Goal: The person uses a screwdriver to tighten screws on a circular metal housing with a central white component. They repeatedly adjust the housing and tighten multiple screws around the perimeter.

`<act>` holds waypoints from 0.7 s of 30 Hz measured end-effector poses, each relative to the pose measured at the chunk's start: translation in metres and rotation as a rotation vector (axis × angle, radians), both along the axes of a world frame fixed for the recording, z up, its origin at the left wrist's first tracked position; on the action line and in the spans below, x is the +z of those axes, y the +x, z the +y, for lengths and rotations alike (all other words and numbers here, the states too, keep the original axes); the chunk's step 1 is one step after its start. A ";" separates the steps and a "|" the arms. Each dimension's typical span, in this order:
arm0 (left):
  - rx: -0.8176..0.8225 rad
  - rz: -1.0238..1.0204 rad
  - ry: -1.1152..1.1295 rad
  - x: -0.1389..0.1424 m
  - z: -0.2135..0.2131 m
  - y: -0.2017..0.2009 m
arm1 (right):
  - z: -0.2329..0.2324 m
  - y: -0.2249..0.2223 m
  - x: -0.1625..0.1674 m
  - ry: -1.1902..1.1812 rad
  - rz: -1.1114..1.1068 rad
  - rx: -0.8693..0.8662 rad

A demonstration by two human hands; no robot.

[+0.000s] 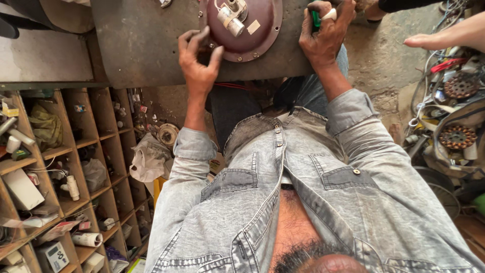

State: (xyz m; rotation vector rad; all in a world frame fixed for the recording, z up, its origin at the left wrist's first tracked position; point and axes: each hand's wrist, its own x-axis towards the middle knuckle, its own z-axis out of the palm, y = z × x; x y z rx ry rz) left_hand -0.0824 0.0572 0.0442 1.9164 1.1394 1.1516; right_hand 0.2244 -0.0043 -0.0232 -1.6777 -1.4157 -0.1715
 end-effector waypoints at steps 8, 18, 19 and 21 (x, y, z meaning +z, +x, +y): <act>0.084 -0.087 -0.034 -0.009 -0.003 -0.001 | -0.001 0.003 -0.011 -0.002 0.029 0.012; 0.049 0.111 0.056 0.022 0.011 -0.005 | -0.001 0.000 -0.013 0.059 0.055 0.042; 0.053 0.071 0.056 0.030 0.017 0.000 | -0.001 -0.001 -0.012 0.061 0.066 0.044; 0.063 -0.010 0.050 0.051 0.037 0.013 | -0.001 -0.002 -0.009 0.046 0.018 0.011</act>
